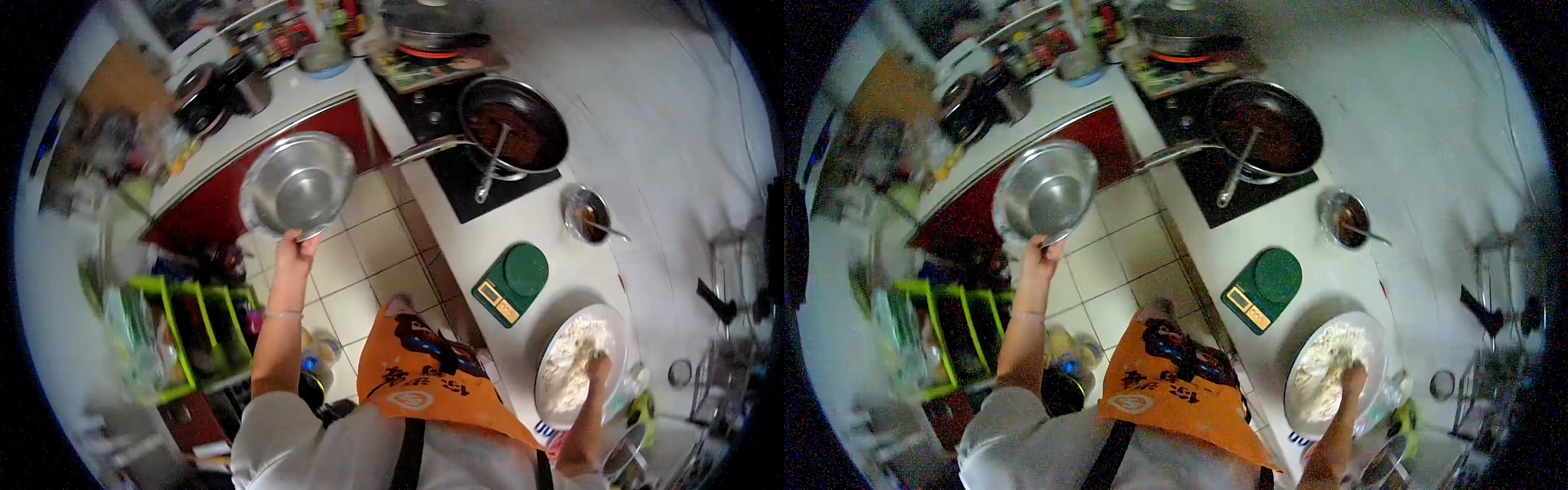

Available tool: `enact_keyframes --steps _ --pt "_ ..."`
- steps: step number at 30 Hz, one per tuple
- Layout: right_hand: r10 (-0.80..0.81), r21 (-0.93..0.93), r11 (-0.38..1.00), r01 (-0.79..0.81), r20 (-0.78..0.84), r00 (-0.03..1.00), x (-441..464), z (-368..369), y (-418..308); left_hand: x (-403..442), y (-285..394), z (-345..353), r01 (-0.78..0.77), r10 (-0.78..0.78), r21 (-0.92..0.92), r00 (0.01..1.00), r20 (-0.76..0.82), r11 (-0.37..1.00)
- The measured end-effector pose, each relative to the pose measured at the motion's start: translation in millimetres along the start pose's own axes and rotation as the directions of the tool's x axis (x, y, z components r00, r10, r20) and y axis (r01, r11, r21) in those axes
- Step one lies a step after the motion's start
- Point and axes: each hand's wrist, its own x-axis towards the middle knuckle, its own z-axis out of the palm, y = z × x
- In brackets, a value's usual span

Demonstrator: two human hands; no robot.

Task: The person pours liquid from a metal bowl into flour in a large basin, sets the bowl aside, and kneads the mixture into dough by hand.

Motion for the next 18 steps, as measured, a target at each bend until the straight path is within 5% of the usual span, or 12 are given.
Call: enact_keyframes --steps 1,2,4,6,11,15,17,18 --pt "-0.119 -0.148 0.985 0.085 -0.236 0.965 15 44 44 19 1 7 -0.024 0.027 -0.043 0.997 0.075 0.999" --pt "-0.280 -0.236 0.946 0.221 -0.256 0.925 11 38 41 10 5 30 -0.051 0.051 -0.008 0.998 0.024 0.999" --pt "-0.278 -0.298 0.929 0.219 -0.174 0.945 10 49 65 14 11 41 -0.032 0.033 -0.006 0.995 0.098 0.999" --pt "0.042 -0.073 0.995 -0.066 -0.293 0.955 -6 15 13 -10 12 80 -0.045 0.032 0.080 0.986 0.162 0.996" --pt "0.375 0.237 0.915 -0.325 -0.207 0.904 -30 13 -6 -87 -35 184 -0.013 -0.101 0.225 0.867 0.487 0.974" --pt "0.318 0.166 0.942 -0.290 -0.178 0.931 -54 19 12 -124 -108 222 0.041 -0.389 0.548 0.749 0.536 0.836" --pt "0.359 0.257 0.919 -0.297 -0.238 0.903 -63 6 14 -141 -156 225 0.307 -0.634 0.591 0.598 0.490 0.746" --pt "0.373 0.257 0.915 -0.310 -0.247 0.894 -68 6 20 -151 -178 229 0.305 -0.653 0.612 0.576 0.492 0.730"
